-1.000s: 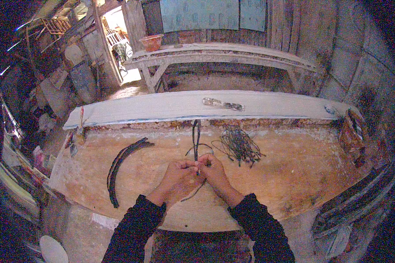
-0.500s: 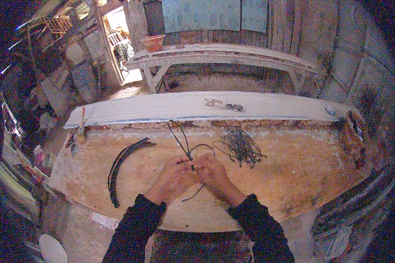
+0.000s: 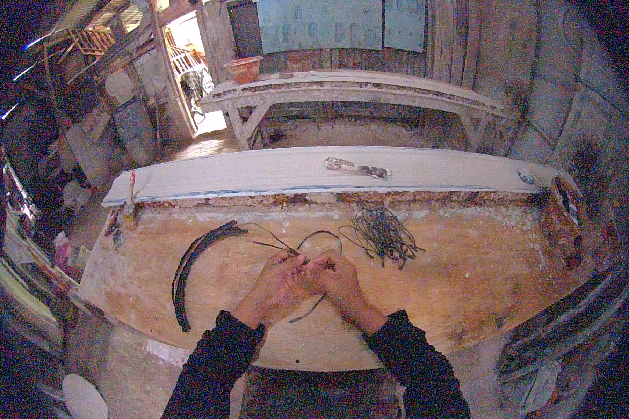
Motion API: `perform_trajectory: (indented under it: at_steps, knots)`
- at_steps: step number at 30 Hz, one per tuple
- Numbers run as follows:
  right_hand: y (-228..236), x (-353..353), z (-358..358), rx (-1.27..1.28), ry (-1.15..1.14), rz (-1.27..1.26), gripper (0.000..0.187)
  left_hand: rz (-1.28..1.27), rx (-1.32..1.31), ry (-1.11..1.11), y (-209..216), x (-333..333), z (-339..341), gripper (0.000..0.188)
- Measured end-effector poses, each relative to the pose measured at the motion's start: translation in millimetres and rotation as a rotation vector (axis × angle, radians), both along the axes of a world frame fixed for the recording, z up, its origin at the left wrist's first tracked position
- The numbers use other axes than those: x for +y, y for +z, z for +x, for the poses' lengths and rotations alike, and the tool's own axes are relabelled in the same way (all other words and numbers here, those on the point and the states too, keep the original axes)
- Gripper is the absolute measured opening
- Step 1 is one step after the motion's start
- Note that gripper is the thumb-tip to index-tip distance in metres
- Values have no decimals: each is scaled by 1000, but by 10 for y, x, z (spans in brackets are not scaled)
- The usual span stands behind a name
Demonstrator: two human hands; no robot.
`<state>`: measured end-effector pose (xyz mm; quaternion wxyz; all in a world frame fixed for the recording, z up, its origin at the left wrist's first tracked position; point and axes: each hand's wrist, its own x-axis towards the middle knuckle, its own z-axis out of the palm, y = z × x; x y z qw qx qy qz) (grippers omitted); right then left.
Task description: The person weaves thin black rubber strips together by hand on a wooden workbench. They repeatedly interlace the strips, forming a braided structure while occasionally adjusting the tension and alignment.
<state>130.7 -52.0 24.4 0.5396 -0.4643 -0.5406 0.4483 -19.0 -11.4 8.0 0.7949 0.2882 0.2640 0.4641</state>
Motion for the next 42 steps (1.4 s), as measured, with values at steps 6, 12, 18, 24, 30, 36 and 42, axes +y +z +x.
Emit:
perform_trajectory:
  at_steps: [6, 12, 18, 24, 30, 36, 42]
  knots:
    - [-93, 89, 49, 583, 81, -332, 5, -152, -40, -56, 291, -211, 88, 9]
    - [-49, 82, 40, 466, 71, -270, 4, -40, 48, -9, 58, -108, 87, 8]
    - [7, 78, 58, 151, 92, -192, 8, 21, 204, -14, 269, -148, 14, 14]
    - [-122, 72, 49, 63, 132, -156, 9, 208, 317, 111, 158, -89, 8, 10]
    - [-149, 73, 42, 217, 222, -268, 8, 241, 346, 100, 64, 10, -31, 10]
    - [-80, 118, 106, 322, 212, -371, 10, 256, 312, 58, 62, -10, -33, 9]
    - [-99, 133, 114, 363, 186, -309, 8, 203, 217, 21, 156, -61, 14, 12]
